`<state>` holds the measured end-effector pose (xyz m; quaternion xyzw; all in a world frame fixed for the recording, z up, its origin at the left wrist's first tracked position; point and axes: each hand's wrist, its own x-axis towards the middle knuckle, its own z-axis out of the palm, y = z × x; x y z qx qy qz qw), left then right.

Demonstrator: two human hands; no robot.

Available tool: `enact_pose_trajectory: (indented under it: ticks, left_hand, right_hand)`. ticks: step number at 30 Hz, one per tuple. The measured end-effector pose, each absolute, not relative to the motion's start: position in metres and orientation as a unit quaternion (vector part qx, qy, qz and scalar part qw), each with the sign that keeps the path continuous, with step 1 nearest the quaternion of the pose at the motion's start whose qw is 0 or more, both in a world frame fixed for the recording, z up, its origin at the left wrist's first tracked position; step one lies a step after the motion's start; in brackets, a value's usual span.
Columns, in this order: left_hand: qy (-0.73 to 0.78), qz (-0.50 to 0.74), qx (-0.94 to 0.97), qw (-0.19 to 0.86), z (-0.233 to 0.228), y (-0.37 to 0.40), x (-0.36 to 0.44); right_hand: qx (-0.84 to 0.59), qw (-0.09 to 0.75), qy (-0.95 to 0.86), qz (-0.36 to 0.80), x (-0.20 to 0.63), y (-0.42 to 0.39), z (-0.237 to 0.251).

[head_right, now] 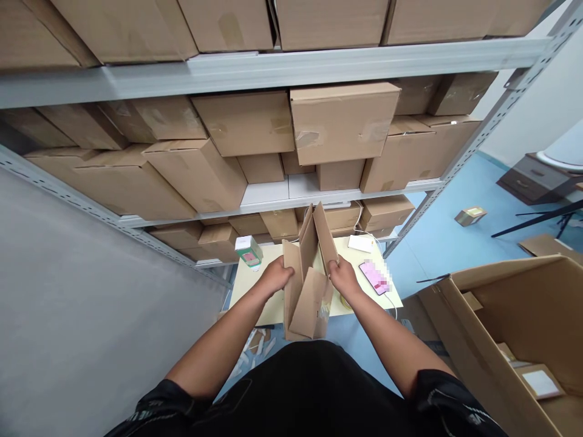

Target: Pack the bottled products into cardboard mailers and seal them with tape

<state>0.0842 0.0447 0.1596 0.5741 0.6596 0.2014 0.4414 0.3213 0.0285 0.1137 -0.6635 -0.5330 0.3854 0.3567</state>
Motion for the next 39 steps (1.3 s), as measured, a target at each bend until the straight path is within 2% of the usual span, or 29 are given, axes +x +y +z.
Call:
enact_pose_trajectory:
  ticks: [6,9,14,20,28,36,39]
  left_hand:
    - [0.671,0.237,0.55,0.437,0.171,0.049,0.06]
    - [0.683,0.24,0.537,0.433,0.175,0.053,0.055]
    - [0.683,0.214,0.609,0.341,0.18,0.062,0.055]
    - [0.709,0.122,0.641,0.267,0.188,0.086,0.054]
    - [0.745,0.095,0.608,0.257,0.189,0.119,0.048]
    - [0.66,0.213,0.646,0.319,0.18,0.159,0.035]
    - [0.627,0.181,0.67,0.354,0.177,0.183,0.028]
  right_hand:
    - [-0.691,0.327,-0.58,0.281,0.338,0.019,0.137]
    - [-0.678,0.304,-0.611,0.274,0.342,0.002,0.132]
    - [-0.672,0.273,-0.635,0.265,0.339,-0.032,0.119]
    - [-0.683,0.255,-0.65,0.216,0.331,-0.056,0.117]
    - [-0.687,0.261,-0.639,0.226,0.326,-0.061,0.12]
    - [-0.692,0.289,-0.597,0.285,0.33,-0.054,0.098]
    - [-0.682,0.29,-0.602,0.296,0.333,-0.054,0.089]
